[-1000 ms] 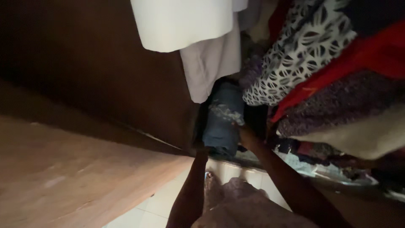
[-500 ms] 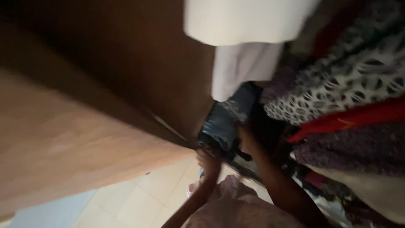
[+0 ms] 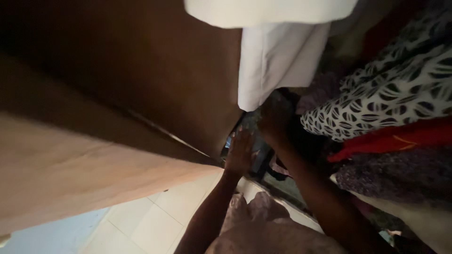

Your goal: The person picks up several items of clothing from a suitcase, folds them, and places them into a wardrobe.

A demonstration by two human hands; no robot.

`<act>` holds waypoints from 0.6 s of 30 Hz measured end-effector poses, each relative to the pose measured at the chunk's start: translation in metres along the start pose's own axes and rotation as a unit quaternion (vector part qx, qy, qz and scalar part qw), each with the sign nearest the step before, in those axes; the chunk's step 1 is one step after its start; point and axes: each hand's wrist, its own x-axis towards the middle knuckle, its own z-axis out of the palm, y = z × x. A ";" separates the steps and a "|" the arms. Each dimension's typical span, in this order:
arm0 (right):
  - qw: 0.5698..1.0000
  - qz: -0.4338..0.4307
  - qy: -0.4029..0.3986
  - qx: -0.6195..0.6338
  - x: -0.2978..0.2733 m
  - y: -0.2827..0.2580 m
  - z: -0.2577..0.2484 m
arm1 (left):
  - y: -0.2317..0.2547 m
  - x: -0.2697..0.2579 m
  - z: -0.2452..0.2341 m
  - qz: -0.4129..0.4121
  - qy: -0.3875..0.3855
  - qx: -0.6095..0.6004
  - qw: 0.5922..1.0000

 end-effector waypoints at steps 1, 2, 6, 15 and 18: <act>1.000 -0.009 0.019 -0.002 -0.001 0.003 0.011 | -0.003 -0.001 0.007 -0.013 -0.012 0.008 1.000; 0.999 -0.018 0.038 -0.003 -0.003 0.006 0.024 | -0.006 -0.004 0.015 -0.025 -0.025 0.017 0.999; 0.998 -0.040 0.051 0.021 0.020 0.033 0.077 | -0.023 0.008 0.041 0.014 0.027 0.062 0.998; 0.999 0.001 0.014 0.036 -0.025 0.023 0.053 | -0.012 0.011 0.027 -0.054 -0.044 0.040 0.997; 0.999 -0.011 0.031 0.023 -0.076 0.012 0.030 | 0.007 0.006 0.016 -0.073 -0.015 0.036 0.997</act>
